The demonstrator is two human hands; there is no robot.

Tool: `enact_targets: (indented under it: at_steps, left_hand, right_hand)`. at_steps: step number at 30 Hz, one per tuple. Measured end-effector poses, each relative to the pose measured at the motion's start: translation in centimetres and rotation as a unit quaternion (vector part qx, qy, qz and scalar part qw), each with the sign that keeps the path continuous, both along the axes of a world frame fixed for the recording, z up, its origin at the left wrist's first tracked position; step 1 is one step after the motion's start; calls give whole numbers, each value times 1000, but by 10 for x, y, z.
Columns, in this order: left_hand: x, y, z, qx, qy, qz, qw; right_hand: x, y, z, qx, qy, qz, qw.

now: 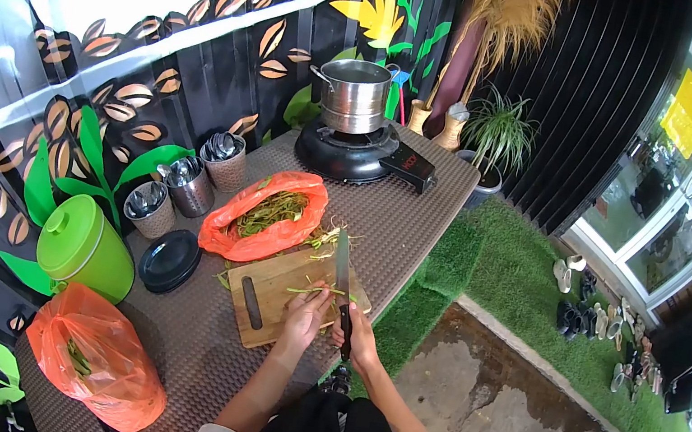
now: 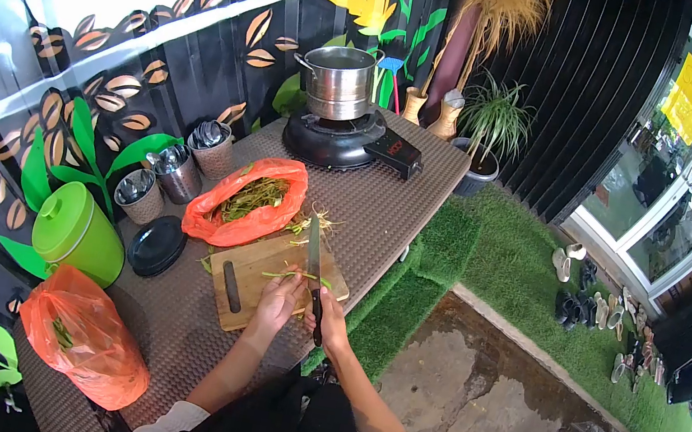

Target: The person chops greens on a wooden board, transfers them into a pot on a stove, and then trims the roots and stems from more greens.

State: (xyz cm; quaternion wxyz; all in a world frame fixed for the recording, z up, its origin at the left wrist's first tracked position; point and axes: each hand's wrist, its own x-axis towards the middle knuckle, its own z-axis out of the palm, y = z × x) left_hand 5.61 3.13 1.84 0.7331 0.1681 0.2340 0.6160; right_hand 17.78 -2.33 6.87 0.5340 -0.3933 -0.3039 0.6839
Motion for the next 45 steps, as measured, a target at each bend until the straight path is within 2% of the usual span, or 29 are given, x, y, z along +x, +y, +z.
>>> enact_targets:
  at_steps: [5,9,11,12,14,15,17,18,20,21,23,24,27,31,33,34,36,38,40,43,45]
  left_hand:
    - [2,-1,0,-22,-34,-14,999]
    - [-2,3,-8,-6,-48,-33,998]
    - [-3,4,-9,-12,-42,-24,999]
    - [-4,3,-9,-19,-35,-17,999]
    - [-4,3,-8,-26,-29,-10,999]
    - [-5,3,-9,-29,-19,2,999]
    - [-5,4,-7,-31,-9,16,999]
    - [-5,3,-5,-33,9,28,999]
    - [-7,3,-3,-34,26,43,998]
    - [-8,4,-1,-32,49,59,997]
    - [-10,4,0,-29,71,75,994]
    - [-13,4,0,-29,96,83,991]
    - [-17,2,3,-30,136,93,986]
    - [-18,2,3,-21,177,83,980]
    - [-18,3,3,-12,196,67,978]
    - [-18,3,3,-3,216,52,975]
    - [-14,2,7,-9,220,60,974]
    - [-12,2,16,-15,224,67,972]
    - [-12,4,20,-17,107,71,992]
    - [-9,2,25,-12,103,78,991]
    - [-7,3,24,-8,93,73,993]
  right_hand:
    - [0,-2,7,1,45,35,998]
    - [3,3,-6,33,6,48,998]
    - [1,3,-4,41,-70,22,996]
    - [0,5,-7,41,-69,23,996]
    - [-2,14,-21,95,-221,-7,970]
    - [-2,19,-33,95,-222,-7,970]
    - [-6,28,-49,186,-372,-108,903]
    - [-5,31,-53,187,-372,-107,903]
    - [-1,41,-54,94,-351,-87,927]
    - [2,46,-54,95,-352,-86,927]
    - [8,57,-53,48,-246,10,968]
    - [8,51,-25,-33,-229,30,972]
    - [6,51,3,-67,-258,63,962]
    - [5,52,-1,-48,-263,21,963]
    - [4,52,-12,25,-295,-6,955]
    - [4,50,-14,25,-295,-6,955]
    - [4,47,-18,55,-224,-45,972]
    - [7,42,-20,51,-211,-52,975]
    - [9,36,-17,47,-198,-60,977]
    - [12,25,-18,29,-178,-58,982]
    - [14,21,-25,61,-241,-37,968]
